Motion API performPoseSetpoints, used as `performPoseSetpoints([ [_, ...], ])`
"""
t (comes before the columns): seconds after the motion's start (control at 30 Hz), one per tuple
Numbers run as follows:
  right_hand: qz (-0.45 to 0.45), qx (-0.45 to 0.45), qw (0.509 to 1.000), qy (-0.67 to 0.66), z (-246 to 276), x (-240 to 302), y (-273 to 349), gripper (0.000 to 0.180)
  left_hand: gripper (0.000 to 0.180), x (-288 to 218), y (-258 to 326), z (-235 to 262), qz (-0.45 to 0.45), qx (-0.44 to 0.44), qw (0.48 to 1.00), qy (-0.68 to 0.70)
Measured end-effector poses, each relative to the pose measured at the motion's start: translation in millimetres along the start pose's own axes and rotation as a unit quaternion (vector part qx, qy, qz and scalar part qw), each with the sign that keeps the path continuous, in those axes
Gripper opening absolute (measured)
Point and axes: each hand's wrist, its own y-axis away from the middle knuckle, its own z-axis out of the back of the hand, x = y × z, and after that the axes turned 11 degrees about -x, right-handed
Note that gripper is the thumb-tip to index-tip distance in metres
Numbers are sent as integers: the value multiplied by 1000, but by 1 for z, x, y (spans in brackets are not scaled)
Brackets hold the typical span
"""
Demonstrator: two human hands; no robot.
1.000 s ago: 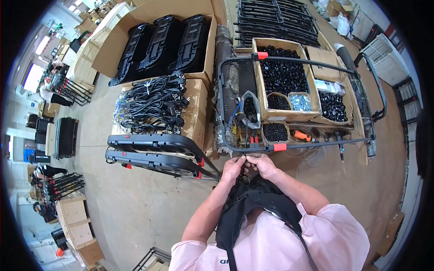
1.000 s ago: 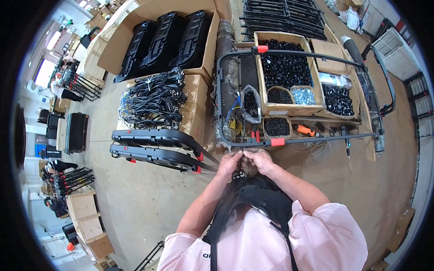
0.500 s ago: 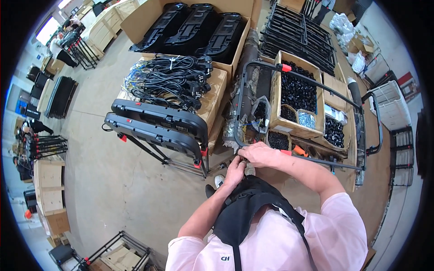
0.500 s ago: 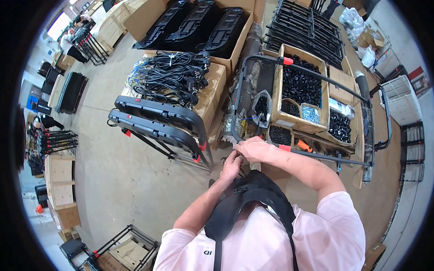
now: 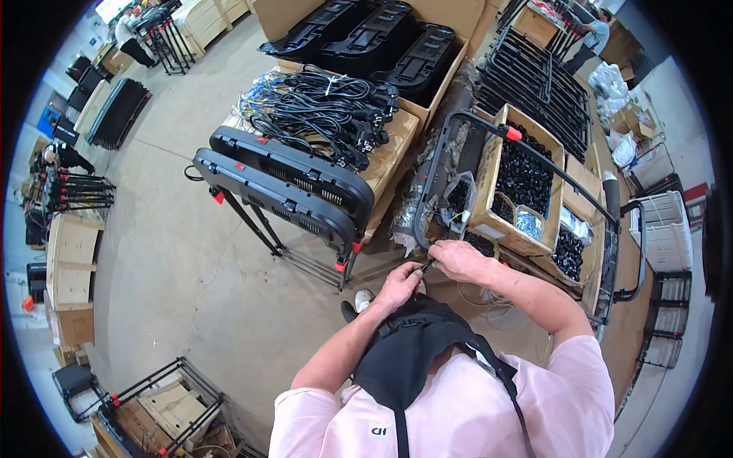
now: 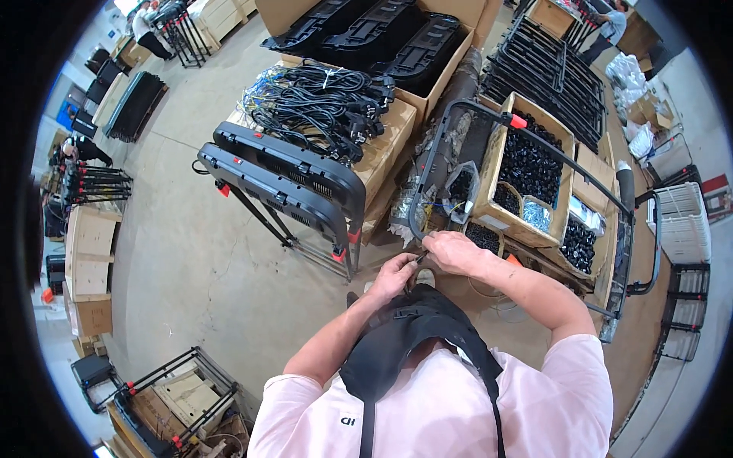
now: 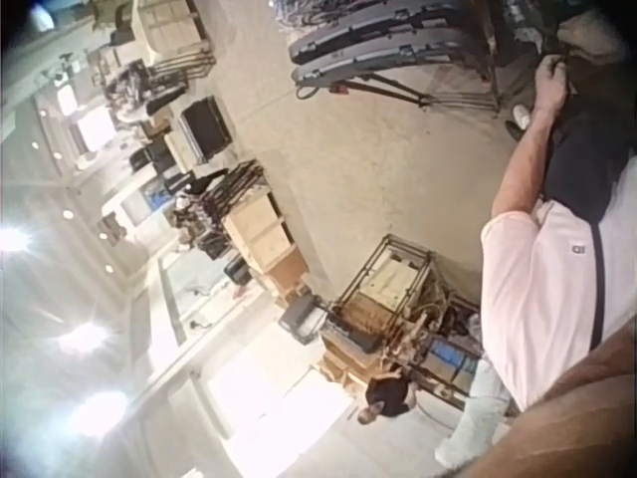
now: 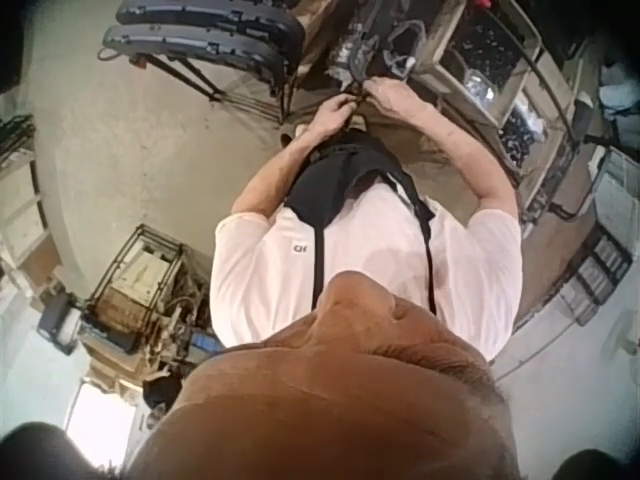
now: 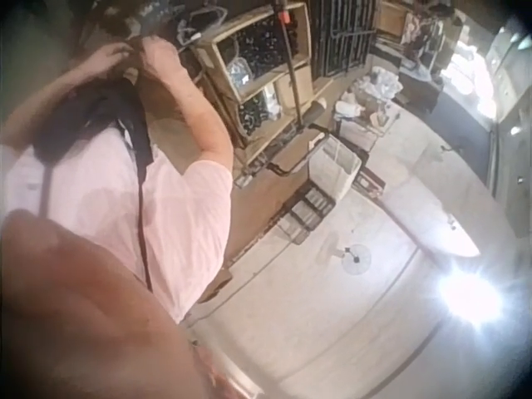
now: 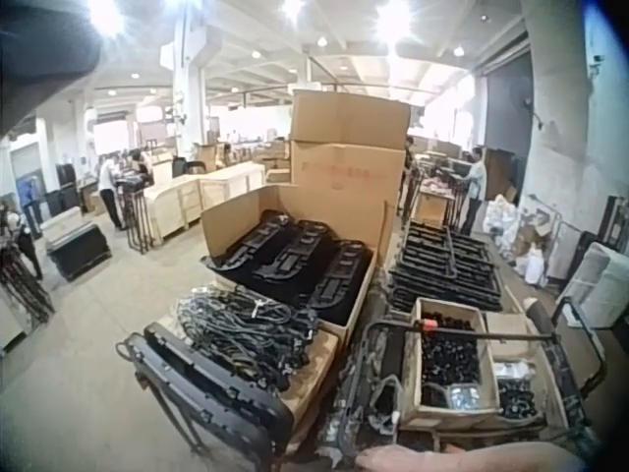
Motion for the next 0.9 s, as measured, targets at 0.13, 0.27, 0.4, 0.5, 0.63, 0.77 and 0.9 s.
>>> performPoseSetpoints([
  [0.13, 43, -51, 996, -59, -6, -4, 1, 19, 21, -7, 0, 2, 18, -3, 1000, 7],
  [0.27, 88, -95, 985, -115, -12, -9, 2, 20, 18, -17, -1, 3, 50, 9, 999, 10],
  [0.4, 125, -112, 981, -95, -13, -12, 2, 18, 15, -25, -2, 5, 61, 17, 998, 8],
  [0.5, 131, -101, 983, -84, -16, -13, 0, 17, 14, -30, 0, 5, 70, 14, 997, -3],
  [0.63, 125, -99, 984, -82, -15, -12, -3, 14, 14, -42, 4, 2, 80, 12, 997, -20],
  [0.77, 142, -53, 988, -15, -10, -4, -10, 12, 15, -46, 4, 4, 76, 3, 997, -29],
  [0.9, 140, -28, 990, 14, -7, 0, -12, 12, 16, -49, 3, 2, 72, -2, 997, -40],
])
